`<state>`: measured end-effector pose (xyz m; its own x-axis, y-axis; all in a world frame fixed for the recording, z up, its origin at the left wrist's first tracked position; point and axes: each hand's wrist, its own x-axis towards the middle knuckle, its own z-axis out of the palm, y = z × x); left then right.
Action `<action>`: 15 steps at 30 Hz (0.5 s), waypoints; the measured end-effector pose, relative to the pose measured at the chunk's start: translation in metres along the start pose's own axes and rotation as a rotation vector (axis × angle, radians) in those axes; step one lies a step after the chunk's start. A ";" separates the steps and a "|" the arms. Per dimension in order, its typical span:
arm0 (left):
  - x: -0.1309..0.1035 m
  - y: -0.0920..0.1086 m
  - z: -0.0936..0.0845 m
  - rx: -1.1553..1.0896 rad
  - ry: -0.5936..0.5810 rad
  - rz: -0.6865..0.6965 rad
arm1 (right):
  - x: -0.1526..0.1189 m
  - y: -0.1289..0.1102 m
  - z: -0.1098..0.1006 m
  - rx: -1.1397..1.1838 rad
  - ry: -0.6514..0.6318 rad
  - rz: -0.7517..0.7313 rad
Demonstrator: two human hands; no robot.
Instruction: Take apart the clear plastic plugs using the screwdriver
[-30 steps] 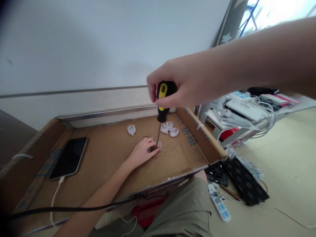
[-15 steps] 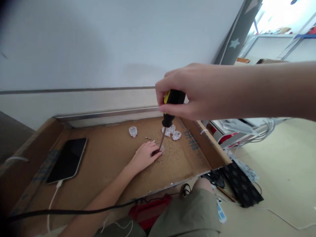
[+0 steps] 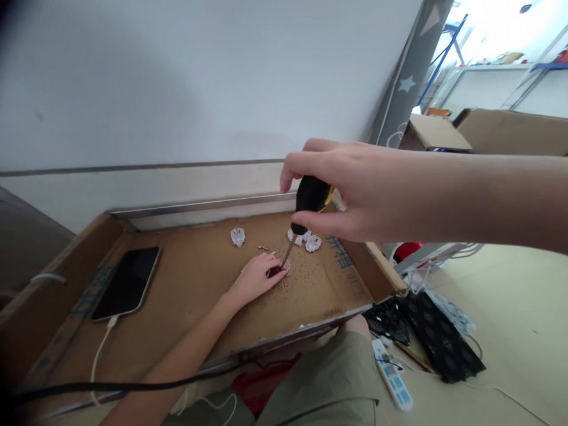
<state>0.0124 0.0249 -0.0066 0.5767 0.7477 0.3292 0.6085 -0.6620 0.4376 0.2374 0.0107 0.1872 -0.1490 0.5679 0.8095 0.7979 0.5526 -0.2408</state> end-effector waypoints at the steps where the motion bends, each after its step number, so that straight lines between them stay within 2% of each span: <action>1: 0.000 0.000 0.000 -0.004 0.004 -0.004 | -0.002 -0.001 -0.002 0.008 -0.018 -0.008; 4: 0.001 0.002 -0.002 -0.006 0.002 -0.022 | 0.011 -0.018 -0.016 0.053 -0.130 -0.064; 6: 0.001 0.002 -0.003 -0.006 -0.008 -0.034 | 0.030 -0.033 -0.028 0.069 -0.353 -0.171; 8: 0.001 0.002 -0.003 -0.013 -0.012 -0.046 | 0.046 -0.042 -0.035 0.015 -0.675 -0.330; 9: 0.001 0.001 -0.003 -0.018 -0.010 -0.052 | 0.049 -0.042 -0.035 -0.009 -0.729 -0.362; 10: 0.001 0.001 -0.003 -0.023 -0.009 -0.053 | 0.049 -0.039 -0.034 -0.011 -0.701 -0.354; 13: 0.001 -0.001 -0.001 -0.025 -0.008 -0.045 | 0.029 -0.020 -0.021 0.051 -0.260 -0.138; 15: 0.001 -0.001 -0.001 -0.025 -0.007 -0.039 | 0.008 -0.005 -0.012 0.041 -0.078 -0.050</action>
<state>0.0117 0.0261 -0.0063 0.5567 0.7723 0.3061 0.6165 -0.6310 0.4710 0.2396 0.0054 0.2012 -0.2346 0.5837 0.7774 0.7636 0.6055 -0.2242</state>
